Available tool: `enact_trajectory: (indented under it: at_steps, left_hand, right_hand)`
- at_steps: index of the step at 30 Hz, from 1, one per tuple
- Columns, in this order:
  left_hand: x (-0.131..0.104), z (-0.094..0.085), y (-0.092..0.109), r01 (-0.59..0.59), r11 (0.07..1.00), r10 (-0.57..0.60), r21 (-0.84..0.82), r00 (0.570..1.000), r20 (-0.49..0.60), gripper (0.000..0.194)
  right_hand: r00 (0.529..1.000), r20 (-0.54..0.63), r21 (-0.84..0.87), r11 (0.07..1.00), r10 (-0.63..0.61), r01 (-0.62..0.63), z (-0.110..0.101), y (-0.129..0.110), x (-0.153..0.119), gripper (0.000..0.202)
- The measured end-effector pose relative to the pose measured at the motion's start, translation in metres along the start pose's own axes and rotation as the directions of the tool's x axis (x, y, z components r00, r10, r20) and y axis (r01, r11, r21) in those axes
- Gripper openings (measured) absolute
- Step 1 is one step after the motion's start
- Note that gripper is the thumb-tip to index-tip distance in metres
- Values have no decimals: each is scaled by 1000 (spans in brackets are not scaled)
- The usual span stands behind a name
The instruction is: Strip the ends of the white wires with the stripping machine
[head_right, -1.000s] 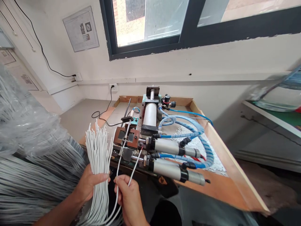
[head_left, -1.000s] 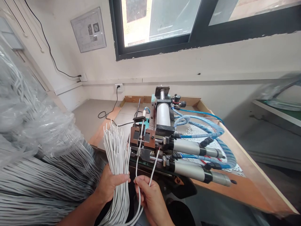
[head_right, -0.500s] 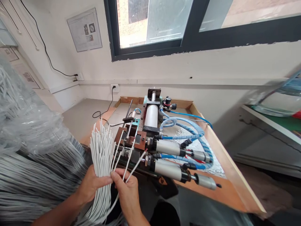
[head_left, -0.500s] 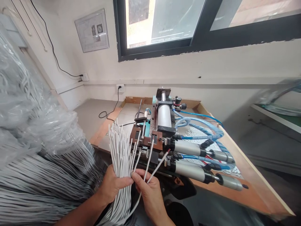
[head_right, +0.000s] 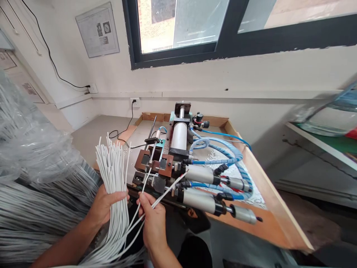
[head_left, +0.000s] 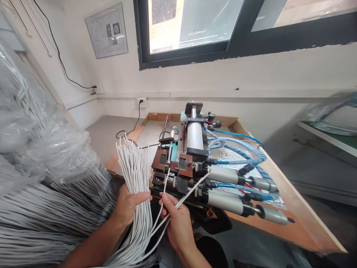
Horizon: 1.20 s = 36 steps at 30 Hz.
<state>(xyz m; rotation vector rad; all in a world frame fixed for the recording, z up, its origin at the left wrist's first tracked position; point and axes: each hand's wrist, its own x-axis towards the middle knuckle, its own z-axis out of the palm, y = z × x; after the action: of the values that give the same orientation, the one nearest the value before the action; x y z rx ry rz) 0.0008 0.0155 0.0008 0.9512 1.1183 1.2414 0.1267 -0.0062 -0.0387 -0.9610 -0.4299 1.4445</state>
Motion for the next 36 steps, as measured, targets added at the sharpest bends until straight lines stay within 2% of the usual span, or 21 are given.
enact_trajectory:
  at_steps: [8,14,18,21,23,25,30,36]
  left_hand:
    - [5,7,8,-19,999,20,-38,999,32,13]
    - [3,13,9,15,999,-13,-40,999,34,18]
    - [-2,12,5,-18,1000,17,7,998,66,17]
    - [-6,11,-1,-56,996,46,66,988,145,21]
    - [-9,10,-6,-64,994,47,84,980,195,28]
    - [-11,8,-12,-53,995,33,89,976,213,27]
    - [-13,0,-22,22,996,-37,87,985,170,14]
    - [-15,-1,-22,76,992,-87,105,990,107,10]
  right_hand:
    - [986,-34,209,966,163,-153,4,-8,9,29]
    - [977,-30,268,943,212,-196,5,-8,11,28]
    - [985,32,195,966,168,-171,7,-8,8,28]
    - [991,105,88,992,86,-95,7,-6,5,29]
    - [993,108,22,999,38,-41,6,-5,2,29]
    - [998,68,-19,1000,-5,7,5,-3,-1,26]
    - [999,21,-34,998,-47,48,-4,3,-8,24]
    - [993,107,-156,986,-43,60,-18,10,-19,21]
